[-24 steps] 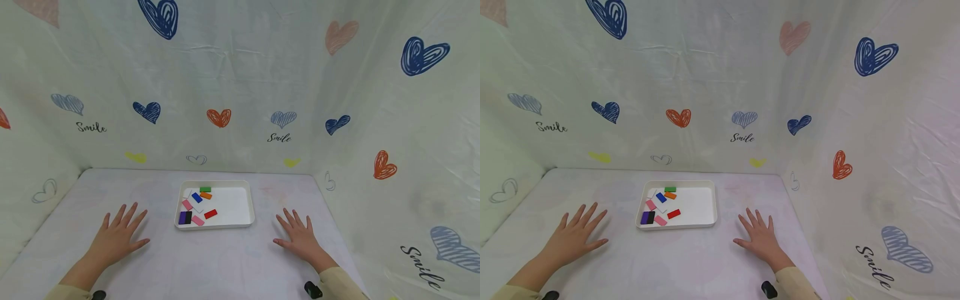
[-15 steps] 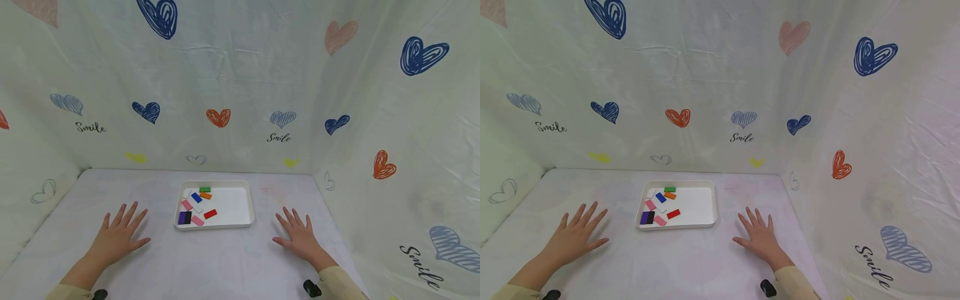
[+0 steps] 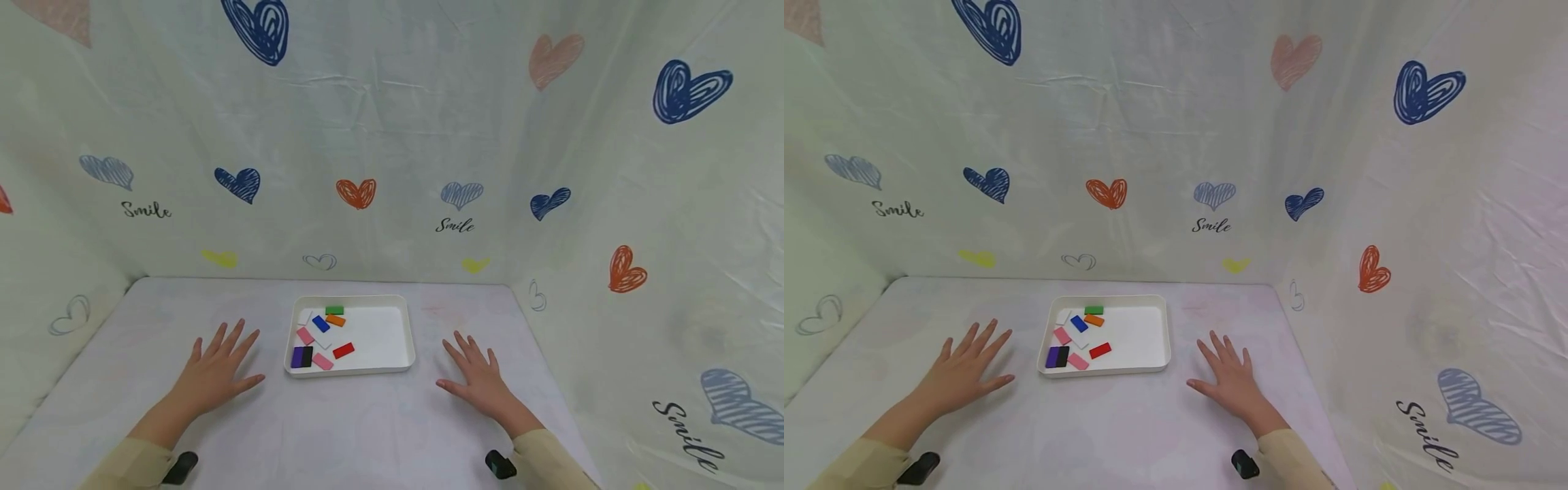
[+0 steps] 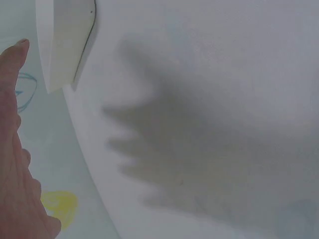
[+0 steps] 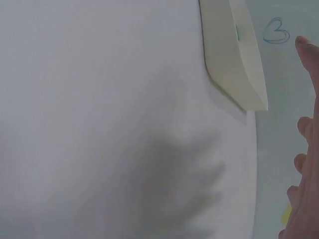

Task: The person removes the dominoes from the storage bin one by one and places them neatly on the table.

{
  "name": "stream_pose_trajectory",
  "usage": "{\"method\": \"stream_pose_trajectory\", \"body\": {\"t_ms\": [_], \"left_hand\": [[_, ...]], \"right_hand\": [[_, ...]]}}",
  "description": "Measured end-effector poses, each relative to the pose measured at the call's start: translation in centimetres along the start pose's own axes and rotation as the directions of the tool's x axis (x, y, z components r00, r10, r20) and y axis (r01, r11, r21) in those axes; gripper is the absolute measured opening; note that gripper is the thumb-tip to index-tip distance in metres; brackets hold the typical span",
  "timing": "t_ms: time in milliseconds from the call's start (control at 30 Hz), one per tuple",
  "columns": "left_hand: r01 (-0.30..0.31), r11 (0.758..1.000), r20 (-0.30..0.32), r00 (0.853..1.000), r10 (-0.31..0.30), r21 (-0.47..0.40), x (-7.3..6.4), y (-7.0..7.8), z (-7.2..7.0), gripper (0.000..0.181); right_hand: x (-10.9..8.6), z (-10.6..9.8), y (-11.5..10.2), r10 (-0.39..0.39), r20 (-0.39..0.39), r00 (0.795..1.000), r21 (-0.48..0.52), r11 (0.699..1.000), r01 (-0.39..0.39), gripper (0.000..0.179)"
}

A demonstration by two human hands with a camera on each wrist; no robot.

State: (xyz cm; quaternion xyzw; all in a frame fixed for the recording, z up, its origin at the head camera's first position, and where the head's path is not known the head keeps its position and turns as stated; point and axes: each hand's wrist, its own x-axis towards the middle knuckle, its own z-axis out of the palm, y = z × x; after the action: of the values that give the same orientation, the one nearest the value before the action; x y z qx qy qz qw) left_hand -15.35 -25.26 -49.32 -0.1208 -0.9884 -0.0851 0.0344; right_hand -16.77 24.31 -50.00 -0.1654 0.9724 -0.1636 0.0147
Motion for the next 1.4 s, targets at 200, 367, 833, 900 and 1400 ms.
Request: {"method": "stream_pose_trajectory", "body": {"t_ms": [200,367,833,900,1400], "left_hand": [[0.017,1.000,0.051,0.999,-0.016,-0.024,1.2,1.1,0.8,0.084],[0.026,0.999,0.058,0.998,-0.025,-0.029,1.6,2.0,1.8,0.084],[0.083,0.988,0.154,0.986,-0.062,-0.133,3.9,2.7,2.7,0.084],[0.085,0.984,0.174,0.983,-0.058,-0.155,4.2,2.6,2.6,0.085],[0.127,0.940,0.339,0.941,-0.013,-0.317,5.9,1.9,2.4,0.103]], "right_hand": [[1.3,-0.5,-1.6,0.009,0.026,1.000,0.073,0.997,-0.010,0.082],[2.2,-0.7,-3.2,0.002,0.030,1.000,0.141,0.990,-0.006,0.085],[5.0,0.9,-7.4,-0.011,0.043,0.999,0.365,0.931,-0.006,0.082],[5.3,1.3,-8.0,-0.013,0.068,0.998,0.409,0.912,-0.016,0.081],[8.2,3.8,-11.9,0.026,0.195,0.981,0.594,0.792,-0.139,0.072]]}}
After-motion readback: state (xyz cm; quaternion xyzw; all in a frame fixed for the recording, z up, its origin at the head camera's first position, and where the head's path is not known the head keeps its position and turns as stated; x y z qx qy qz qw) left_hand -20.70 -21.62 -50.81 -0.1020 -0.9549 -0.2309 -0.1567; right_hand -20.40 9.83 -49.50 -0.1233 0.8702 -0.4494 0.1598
